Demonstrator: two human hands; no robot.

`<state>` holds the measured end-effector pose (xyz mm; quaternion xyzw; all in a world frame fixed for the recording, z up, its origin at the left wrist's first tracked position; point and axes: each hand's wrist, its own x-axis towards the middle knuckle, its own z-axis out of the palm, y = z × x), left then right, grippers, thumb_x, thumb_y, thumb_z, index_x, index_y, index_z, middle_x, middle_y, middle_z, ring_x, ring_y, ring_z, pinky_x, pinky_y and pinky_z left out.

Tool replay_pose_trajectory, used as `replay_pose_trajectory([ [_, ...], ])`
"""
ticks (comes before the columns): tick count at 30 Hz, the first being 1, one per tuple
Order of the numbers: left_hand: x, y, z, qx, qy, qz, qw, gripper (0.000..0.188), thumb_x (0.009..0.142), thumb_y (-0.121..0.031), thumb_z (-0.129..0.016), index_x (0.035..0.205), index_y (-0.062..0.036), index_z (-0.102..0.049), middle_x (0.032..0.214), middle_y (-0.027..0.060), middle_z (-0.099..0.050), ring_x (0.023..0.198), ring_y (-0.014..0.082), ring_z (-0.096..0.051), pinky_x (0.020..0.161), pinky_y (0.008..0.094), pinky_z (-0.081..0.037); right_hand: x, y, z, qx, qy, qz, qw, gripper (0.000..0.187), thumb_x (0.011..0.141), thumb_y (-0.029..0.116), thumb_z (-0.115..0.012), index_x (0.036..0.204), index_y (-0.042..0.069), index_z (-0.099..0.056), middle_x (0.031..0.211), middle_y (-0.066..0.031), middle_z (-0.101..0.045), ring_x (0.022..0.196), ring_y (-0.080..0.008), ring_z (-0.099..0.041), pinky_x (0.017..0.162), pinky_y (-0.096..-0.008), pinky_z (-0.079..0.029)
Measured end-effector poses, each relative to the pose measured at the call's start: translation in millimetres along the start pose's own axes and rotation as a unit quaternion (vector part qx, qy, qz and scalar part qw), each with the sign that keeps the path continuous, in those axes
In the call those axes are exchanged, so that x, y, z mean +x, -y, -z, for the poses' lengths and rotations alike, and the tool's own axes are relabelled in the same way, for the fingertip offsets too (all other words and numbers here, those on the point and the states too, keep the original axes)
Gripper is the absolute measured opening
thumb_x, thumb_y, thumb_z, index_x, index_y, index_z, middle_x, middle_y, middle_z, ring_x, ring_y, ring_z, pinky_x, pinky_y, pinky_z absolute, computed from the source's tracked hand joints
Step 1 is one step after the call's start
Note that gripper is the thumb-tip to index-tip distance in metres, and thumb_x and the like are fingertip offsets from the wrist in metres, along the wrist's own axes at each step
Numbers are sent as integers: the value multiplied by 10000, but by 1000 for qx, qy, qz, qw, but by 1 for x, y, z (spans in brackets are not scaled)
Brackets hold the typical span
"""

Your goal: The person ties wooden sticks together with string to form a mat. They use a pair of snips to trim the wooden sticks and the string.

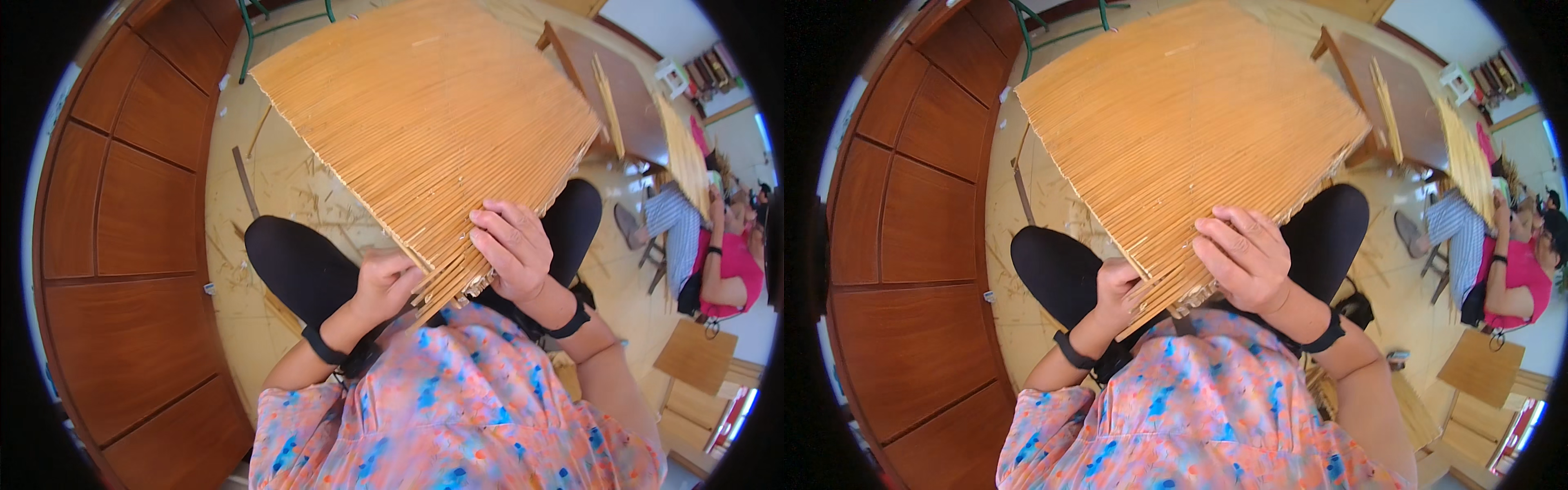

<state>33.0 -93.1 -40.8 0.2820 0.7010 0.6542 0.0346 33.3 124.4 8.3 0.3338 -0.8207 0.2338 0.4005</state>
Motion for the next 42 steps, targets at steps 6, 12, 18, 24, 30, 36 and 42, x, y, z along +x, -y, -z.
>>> replay_pose_trajectory([
  [6,-19,45,-23,-87,-10,16,996,160,847,-6,-588,968,2,-693,931,131,-703,845,212,-690,745,294,-526,-44,5,-8,21,65,-48,997,278,758,179,-648,1003,49,-630,1063,-120,-654,981,-342,-622,779,-422,-496],
  [12,-21,47,-23,-67,-28,30,997,167,832,-23,-624,982,-11,-698,1010,134,-694,940,268,-671,828,341,-510,-45,5,-13,43,58,-61,996,328,753,165,-653,1049,25,-637,1082,-132,-652,998,-342,-625,772,-420,-498],
  [18,-10,26,-17,-17,-46,-34,998,172,807,-34,-646,968,4,-695,976,148,-695,910,299,-678,800,346,-517,-30,12,-8,46,46,-82,995,333,727,155,-659,1038,36,-652,1081,-124,-656,971,-320,-633,782,-398,-480],
  [24,-15,18,-18,-50,-67,-26,996,163,856,-76,-639,967,35,-683,939,158,-701,830,270,-700,728,306,-540,-20,14,-8,33,54,-75,995,349,723,174,-651,1046,41,-653,1079,-114,-657,937,-291,-636,767,-376,-458],
  [30,-16,15,-26,-85,-111,4,990,170,851,-77,-654,974,38,-680,938,139,-703,839,251,-696,736,301,-534,-19,15,-10,43,44,-77,995,367,739,215,-633,1054,27,-651,1070,-124,-657,932,-294,-635,743,-380,-455],
  [36,-14,6,-36,-232,-170,140,947,195,836,-92,-678,981,38,-678,977,139,-697,883,240,-685,774,313,-528,-20,14,-14,40,27,-69,996,352,741,182,-632,1050,15,-652,1072,-133,-657,937,-294,-639,733,-383,-454],
  [42,-18,7,-33,-227,-175,151,946,233,799,-85,-709,987,48,-676,973,138,-700,856,222,-685,756,299,-535,-18,15,-17,44,43,-75,995,353,734,153,-638,1060,18,-651,1081,-128,-657,945,-288,-639,750,-384,-443],
])
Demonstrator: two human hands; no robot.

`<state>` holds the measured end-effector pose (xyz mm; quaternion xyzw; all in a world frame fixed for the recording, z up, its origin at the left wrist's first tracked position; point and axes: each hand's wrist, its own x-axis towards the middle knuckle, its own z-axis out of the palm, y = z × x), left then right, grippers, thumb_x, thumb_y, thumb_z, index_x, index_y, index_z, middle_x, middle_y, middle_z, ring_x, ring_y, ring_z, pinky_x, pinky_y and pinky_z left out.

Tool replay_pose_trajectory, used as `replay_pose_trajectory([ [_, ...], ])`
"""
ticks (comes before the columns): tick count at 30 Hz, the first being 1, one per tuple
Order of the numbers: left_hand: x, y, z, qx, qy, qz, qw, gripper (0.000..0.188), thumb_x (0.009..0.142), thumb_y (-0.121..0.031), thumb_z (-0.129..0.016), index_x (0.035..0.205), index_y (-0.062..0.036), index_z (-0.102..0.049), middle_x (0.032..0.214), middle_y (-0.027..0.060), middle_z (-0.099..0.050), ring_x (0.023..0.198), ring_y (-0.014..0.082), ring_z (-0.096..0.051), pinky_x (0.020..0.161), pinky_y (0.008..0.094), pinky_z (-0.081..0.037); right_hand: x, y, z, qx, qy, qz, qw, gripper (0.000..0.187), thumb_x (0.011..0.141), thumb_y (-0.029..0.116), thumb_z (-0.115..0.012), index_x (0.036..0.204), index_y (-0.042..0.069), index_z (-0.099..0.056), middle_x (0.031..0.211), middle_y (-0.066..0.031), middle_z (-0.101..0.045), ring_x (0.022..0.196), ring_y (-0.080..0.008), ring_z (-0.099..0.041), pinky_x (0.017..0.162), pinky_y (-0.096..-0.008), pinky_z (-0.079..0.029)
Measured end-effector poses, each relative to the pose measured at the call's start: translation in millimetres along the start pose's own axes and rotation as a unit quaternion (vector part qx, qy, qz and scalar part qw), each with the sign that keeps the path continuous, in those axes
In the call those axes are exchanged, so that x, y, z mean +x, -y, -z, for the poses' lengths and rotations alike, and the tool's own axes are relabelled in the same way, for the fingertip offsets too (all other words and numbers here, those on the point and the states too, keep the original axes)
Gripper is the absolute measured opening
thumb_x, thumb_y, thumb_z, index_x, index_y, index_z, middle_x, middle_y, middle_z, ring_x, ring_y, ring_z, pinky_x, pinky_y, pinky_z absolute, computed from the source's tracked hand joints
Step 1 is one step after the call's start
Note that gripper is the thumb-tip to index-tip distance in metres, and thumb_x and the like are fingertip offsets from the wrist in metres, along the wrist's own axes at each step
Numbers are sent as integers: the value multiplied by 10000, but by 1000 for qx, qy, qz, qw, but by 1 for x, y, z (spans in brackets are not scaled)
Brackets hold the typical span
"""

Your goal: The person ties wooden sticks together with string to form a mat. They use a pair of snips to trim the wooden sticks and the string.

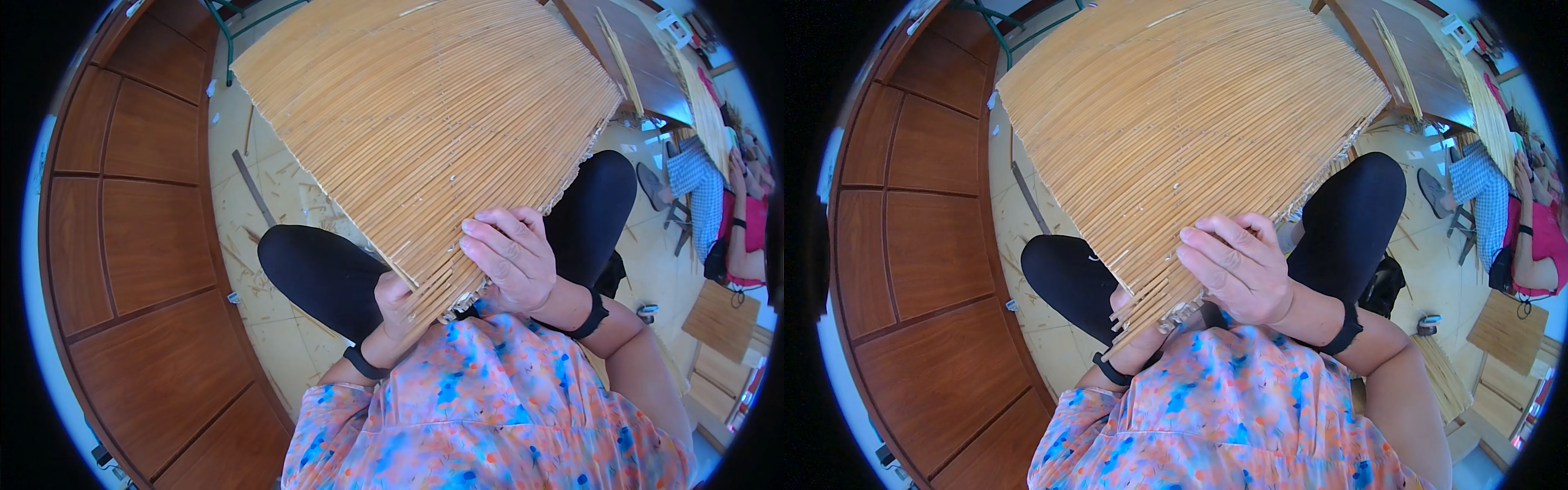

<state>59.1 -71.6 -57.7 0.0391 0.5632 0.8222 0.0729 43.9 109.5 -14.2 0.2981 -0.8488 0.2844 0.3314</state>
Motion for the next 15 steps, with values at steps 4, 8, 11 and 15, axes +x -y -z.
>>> replay_pose_trajectory([
  [4,-1,-2,-8,45,-7,-58,997,248,782,-70,-713,989,61,-673,964,147,-700,837,223,-687,737,290,-541,0,0,3,8,14,-4,1000,381,727,170,-646,1076,17,-644,1093,-130,-652,956,-287,-634,755,-382,-436],
  [8,2,-2,-2,26,2,-34,999,255,780,-69,-713,993,65,-671,976,152,-698,847,226,-686,746,296,-542,0,-2,2,7,10,3,1000,396,721,177,-648,1083,16,-641,1097,-133,-650,961,-288,-632,752,-382,-436],
  [11,5,-1,0,97,40,-101,989,250,780,-70,-713,986,65,-670,978,153,-698,853,225,-684,750,299,-544,-1,-2,1,2,11,7,1000,397,717,172,-647,1081,15,-642,1092,-134,-651,961,-288,-631,751,-383,-436],
  [15,1,3,-8,-37,-41,27,998,229,794,-67,-697,978,67,-668,990,153,-695,864,222,-682,754,307,-546,0,-2,1,1,17,6,1000,386,717,163,-643,1074,14,-644,1086,-132,-652,958,-284,-633,749,-381,-436],
])
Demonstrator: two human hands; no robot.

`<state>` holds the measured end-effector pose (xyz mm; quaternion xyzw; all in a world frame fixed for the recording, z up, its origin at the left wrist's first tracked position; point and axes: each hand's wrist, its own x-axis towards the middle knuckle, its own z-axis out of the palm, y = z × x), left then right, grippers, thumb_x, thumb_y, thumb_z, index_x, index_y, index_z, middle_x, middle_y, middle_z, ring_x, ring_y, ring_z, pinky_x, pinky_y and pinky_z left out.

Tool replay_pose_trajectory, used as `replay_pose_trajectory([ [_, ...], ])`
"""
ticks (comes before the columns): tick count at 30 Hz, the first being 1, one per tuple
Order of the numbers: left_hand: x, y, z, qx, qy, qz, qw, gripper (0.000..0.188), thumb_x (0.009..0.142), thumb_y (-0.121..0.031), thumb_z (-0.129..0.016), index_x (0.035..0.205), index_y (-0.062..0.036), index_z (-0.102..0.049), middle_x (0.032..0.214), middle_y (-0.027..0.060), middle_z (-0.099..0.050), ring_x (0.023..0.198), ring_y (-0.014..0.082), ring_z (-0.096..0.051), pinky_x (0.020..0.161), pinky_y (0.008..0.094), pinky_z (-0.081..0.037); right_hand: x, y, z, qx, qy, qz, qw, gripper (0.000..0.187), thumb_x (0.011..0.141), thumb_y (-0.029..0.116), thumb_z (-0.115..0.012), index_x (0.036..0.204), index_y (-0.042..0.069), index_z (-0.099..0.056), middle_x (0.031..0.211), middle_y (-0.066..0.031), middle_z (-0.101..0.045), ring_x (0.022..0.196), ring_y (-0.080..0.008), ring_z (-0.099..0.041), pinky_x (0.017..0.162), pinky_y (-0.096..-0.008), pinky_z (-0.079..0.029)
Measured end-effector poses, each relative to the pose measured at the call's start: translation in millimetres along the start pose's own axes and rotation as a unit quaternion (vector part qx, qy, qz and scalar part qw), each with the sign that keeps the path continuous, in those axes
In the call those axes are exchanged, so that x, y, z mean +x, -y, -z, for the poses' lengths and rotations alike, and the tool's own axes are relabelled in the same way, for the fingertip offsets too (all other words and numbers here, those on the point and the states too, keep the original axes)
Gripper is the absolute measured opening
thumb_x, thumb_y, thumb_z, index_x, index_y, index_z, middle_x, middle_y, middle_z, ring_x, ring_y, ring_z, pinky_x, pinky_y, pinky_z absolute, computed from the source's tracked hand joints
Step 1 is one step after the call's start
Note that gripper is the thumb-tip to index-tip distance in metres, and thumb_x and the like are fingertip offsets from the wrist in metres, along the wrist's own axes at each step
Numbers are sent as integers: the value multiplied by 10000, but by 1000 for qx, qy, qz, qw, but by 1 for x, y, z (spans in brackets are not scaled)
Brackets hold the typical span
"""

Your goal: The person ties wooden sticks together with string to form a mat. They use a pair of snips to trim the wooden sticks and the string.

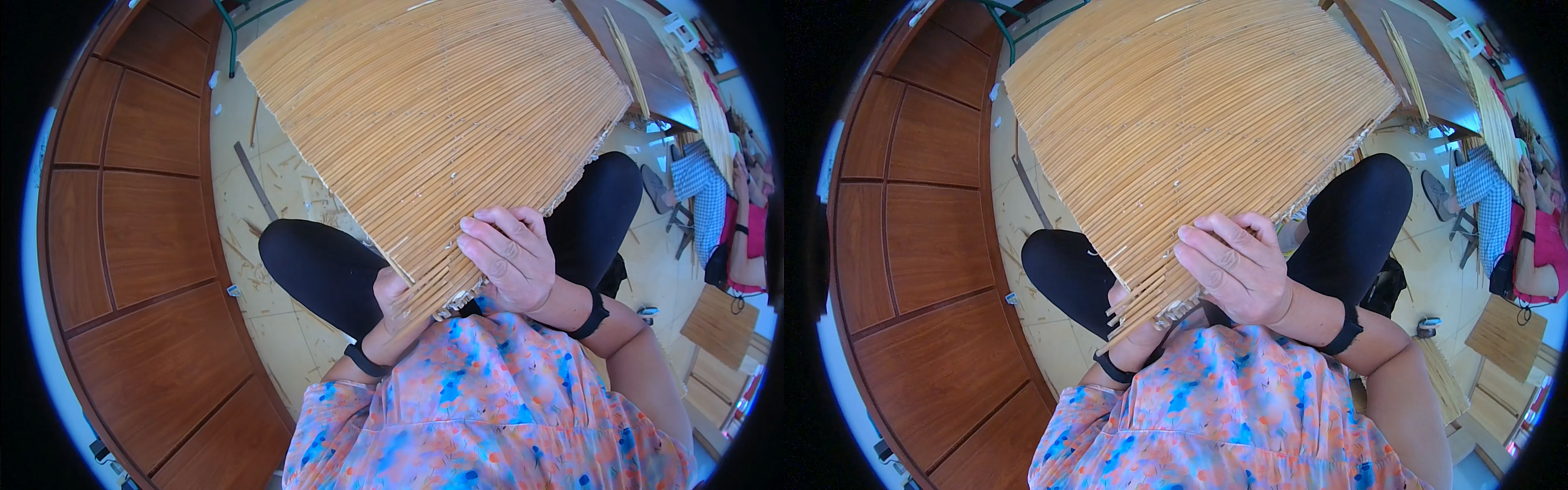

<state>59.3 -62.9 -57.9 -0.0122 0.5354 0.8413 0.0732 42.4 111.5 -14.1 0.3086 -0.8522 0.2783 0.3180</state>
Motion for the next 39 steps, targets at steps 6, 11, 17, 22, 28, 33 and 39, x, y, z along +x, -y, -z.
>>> replay_pose_trajectory([
  [6,12,-2,18,196,92,-209,954,278,770,-108,-714,995,49,-671,1018,182,-681,882,295,-684,780,334,-537,2,2,-2,-12,-1,-1,1000,337,721,132,-633,1038,19,-648,1070,-124,-656,929,-272,-633,751,-382,-438],
  [11,14,-17,7,210,53,-198,956,296,748,-140,-745,984,27,-684,1010,184,-675,922,311,-670,795,341,-523,5,4,1,-27,-7,5,1000,302,732,106,-624,1022,24,-648,1053,-119,-660,898,-267,-635,753,-383,-443],
  [17,14,-20,3,41,88,-114,989,260,786,-149,-739,968,28,-685,1017,149,-677,904,257,-662,802,343,-504,8,5,2,-36,-14,11,999,299,737,111,-626,1024,27,-644,1042,-117,-660,891,-269,-634,758,-389,-442],
  [22,10,-15,3,53,63,-106,991,254,787,-143,-742,962,31,-681,1020,146,-675,921,258,-656,807,346,-504,9,5,4,-41,-18,16,999,298,735,114,-621,1018,25,-645,1039,-121,-659,880,-269,-633,748,-391,-439],
  [28,10,-21,-3,78,62,-145,984,271,770,-138,-753,971,27,-678,1023,155,-672,932,275,-656,821,357,-503,11,6,4,-39,-32,16,999,298,732,118,-621,1014,26,-648,1041,-123,-658,870,-271,-634,747,-393,-437],
  [33,13,-21,1,56,67,-88,992,266,771,-126,-745,978,27,-677,1020,158,-672,936,285,-657,831,361,-501,9,5,4,-39,-28,14,999,297,735,117,-616,1017,27,-649,1049,-121,-656,876,-269,-633,751,-393,-434],
  [39,17,-19,8,59,71,-27,995,245,787,-116,-722,983,25,-681,1031,155,-675,941,297,-658,838,369,-498,10,5,6,-38,-27,19,999,299,738,120,-609,1019,28,-650,1055,-118,-654,886,-267,-631,756,-391,-432],
])
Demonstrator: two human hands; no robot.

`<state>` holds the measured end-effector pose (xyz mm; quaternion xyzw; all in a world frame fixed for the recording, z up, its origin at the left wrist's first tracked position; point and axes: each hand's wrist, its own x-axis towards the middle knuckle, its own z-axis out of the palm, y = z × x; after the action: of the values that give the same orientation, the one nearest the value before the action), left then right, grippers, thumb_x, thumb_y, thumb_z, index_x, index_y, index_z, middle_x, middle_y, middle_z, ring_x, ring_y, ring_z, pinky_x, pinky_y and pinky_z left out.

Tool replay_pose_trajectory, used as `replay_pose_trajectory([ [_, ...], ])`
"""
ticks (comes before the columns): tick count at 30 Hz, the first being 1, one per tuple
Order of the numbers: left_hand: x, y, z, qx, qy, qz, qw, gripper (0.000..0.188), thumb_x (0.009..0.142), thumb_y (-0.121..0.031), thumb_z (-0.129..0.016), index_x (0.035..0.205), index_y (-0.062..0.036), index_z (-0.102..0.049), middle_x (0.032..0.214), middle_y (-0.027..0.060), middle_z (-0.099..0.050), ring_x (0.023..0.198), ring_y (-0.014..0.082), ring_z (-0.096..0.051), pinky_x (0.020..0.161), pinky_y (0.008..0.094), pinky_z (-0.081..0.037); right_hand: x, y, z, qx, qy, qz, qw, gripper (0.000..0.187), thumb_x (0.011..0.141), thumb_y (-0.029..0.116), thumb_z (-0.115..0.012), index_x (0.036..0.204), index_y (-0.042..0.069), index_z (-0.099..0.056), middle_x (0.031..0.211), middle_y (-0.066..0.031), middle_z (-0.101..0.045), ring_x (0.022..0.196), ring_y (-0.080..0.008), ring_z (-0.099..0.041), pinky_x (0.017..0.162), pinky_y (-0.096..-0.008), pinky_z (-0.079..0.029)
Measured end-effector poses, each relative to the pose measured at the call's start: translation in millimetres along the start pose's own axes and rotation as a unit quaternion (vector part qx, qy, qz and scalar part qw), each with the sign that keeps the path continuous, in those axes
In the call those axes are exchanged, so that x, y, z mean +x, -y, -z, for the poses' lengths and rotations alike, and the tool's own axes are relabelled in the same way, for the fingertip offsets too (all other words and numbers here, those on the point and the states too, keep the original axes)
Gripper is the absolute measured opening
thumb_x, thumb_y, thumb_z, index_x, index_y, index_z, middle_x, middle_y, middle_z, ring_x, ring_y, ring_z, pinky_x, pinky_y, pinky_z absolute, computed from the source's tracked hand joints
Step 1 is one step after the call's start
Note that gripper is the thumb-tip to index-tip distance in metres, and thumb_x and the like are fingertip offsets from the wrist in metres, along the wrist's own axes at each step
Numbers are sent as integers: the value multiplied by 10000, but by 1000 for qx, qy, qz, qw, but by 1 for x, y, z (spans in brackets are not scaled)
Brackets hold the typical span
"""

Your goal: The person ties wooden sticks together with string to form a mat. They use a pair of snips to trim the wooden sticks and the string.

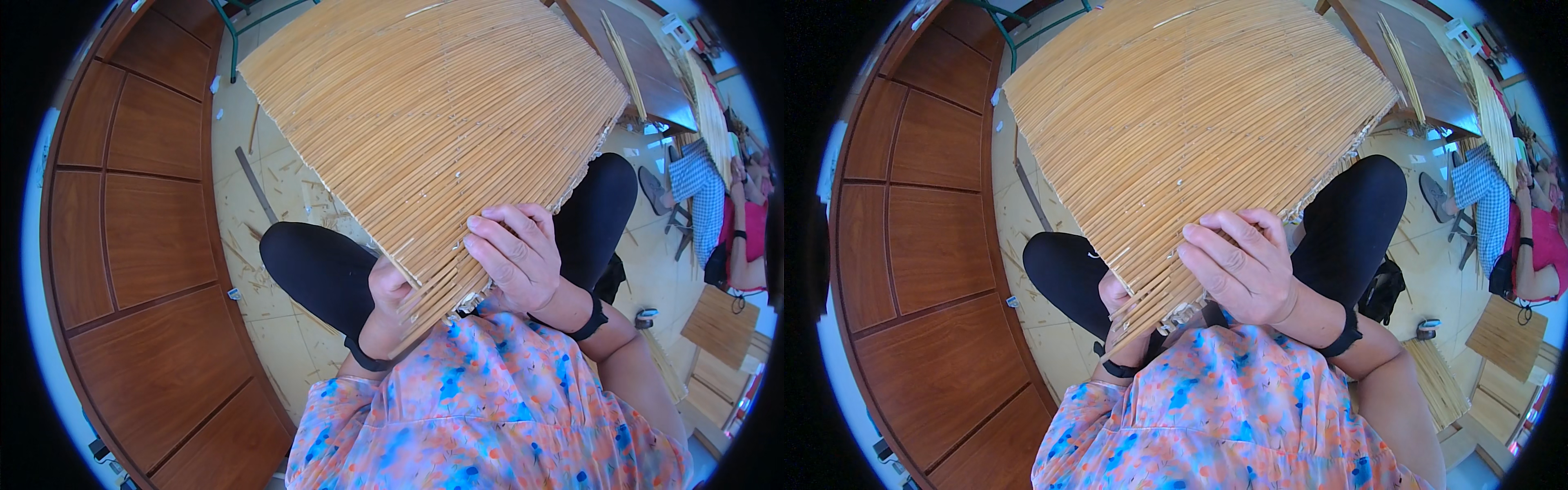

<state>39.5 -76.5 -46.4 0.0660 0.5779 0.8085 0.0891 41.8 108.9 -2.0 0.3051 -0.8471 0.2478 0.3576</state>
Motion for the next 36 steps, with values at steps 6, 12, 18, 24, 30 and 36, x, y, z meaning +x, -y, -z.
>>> replay_pose_trajectory([
  [6,-1,0,2,15,9,-24,1000,244,792,-118,-712,989,23,-683,1027,150,-680,947,302,-660,845,373,-496,0,-1,1,-3,1,6,1000,303,739,120,-601,1024,29,-648,1062,-119,-652,894,-267,-629,747,-389,-436],
  [12,-2,-3,-2,-27,-7,4,1000,251,791,-129,-713,987,26,-683,1029,158,-678,949,309,-660,843,378,-494,0,-1,3,0,0,5,1000,308,741,120,-602,1032,29,-644,1069,-117,-650,900,-262,-627,740,-386,-440],
  [18,-5,-5,-6,-16,-11,-24,1000,265,781,-122,-720,994,30,-678,1041,171,-669,959,320,-653,854,378,-487,2,0,4,-2,-2,1,1000,301,744,122,-605,1028,31,-648,1067,-114,-653,896,-260,-628,740,-385,-441],
  [24,-5,-10,-12,-42,-14,20,999,308,788,-151,-732,1032,25,-666,1080,171,-651,1007,309,-629,883,380,-473,2,0,4,-6,-1,2,1000,294,752,124,-597,1027,34,-650,1058,-114,-655,892,-260,-631,740,-386,-441],
  [30,-11,-6,-18,-10,-18,-20,1000,349,812,-207,-724,1055,32,-653,1097,167,-642,1011,294,-622,882,376,-471,1,0,2,-14,4,10,1000,292,760,132,-586,1029,37,-650,1053,-113,-656,899,-259,-630,747,-382,-437],
  [36,-11,-5,-13,-11,-16,-20,1000,358,812,-210,-720,1058,40,-649,1100,169,-641,1007,286,-621,879,369,-472,2,0,1,-17,9,12,1000,291,767,140,-577,1030,39,-650,1052,-116,-656,904,-255,-630,748,-380,-436],
])
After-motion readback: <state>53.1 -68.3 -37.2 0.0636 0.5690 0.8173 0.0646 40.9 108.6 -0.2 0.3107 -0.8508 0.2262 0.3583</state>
